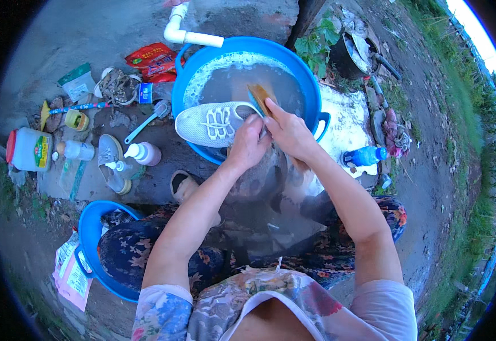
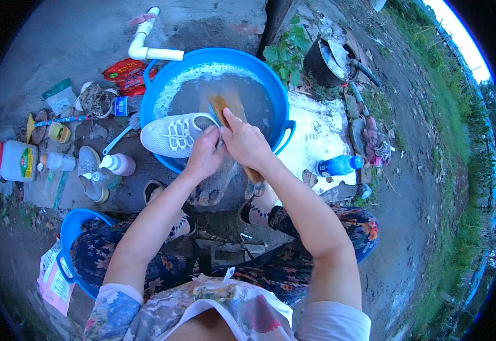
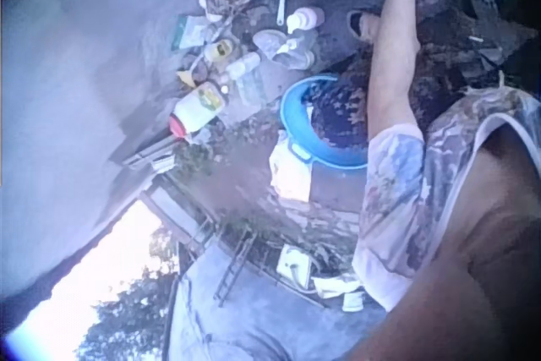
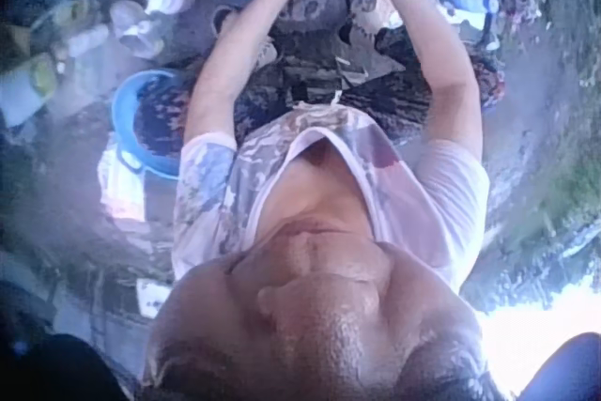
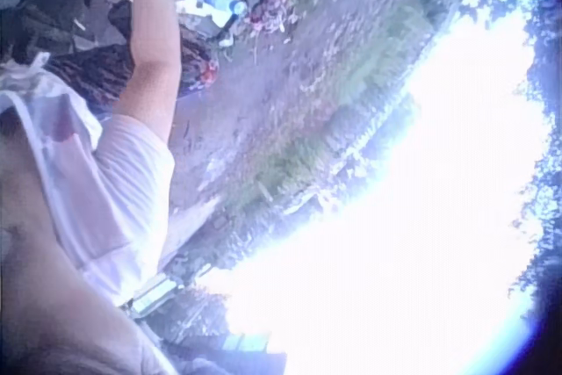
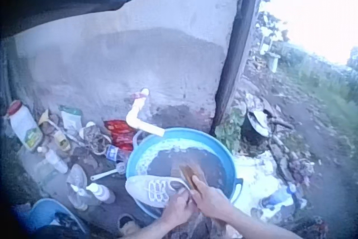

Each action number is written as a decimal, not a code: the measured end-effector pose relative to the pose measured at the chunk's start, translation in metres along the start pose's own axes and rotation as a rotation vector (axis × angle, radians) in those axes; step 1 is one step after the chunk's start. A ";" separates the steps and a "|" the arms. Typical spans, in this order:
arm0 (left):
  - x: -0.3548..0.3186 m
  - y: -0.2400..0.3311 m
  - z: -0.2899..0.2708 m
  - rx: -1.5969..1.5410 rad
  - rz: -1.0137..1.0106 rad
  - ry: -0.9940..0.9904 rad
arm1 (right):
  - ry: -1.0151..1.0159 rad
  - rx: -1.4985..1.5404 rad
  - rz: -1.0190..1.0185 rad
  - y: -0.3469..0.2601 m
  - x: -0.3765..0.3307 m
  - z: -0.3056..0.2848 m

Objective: The person scrubs a white sneaker with a brush in a blue basin of soapy water. They repeatedly dip the shoe and brush into the water, scrubbing the upper, sides, and sole while turning the shoe to access different areas.

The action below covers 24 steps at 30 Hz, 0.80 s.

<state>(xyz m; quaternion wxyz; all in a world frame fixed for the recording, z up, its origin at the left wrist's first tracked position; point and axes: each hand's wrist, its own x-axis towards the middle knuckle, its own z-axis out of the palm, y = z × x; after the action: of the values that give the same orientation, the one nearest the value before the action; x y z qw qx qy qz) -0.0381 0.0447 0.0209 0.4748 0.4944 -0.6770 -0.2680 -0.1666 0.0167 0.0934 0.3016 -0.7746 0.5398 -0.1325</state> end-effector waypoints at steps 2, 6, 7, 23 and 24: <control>0.002 -0.005 -0.005 0.005 -0.104 -0.052 | -0.006 0.029 0.012 0.001 -0.003 0.002; -0.006 0.000 -0.008 -0.033 -0.134 0.003 | -0.078 -0.017 -0.034 0.013 -0.042 -0.020; -0.009 -0.005 -0.004 0.021 -0.081 -0.019 | -0.104 -0.042 -0.026 0.012 -0.039 -0.021; -0.001 0.000 -0.006 -0.058 -0.005 -0.049 | 0.017 -0.072 -0.259 0.007 0.025 -0.005; 0.001 0.003 -0.015 -0.028 0.000 -0.134 | 0.009 -0.019 -0.165 0.009 0.024 -0.008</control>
<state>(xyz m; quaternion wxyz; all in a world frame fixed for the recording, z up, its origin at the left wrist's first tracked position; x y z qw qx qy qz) -0.0258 0.0461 0.0299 0.4351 0.4688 -0.7034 -0.3100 -0.1686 -0.0106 0.0916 0.2798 -0.8188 0.4767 -0.1552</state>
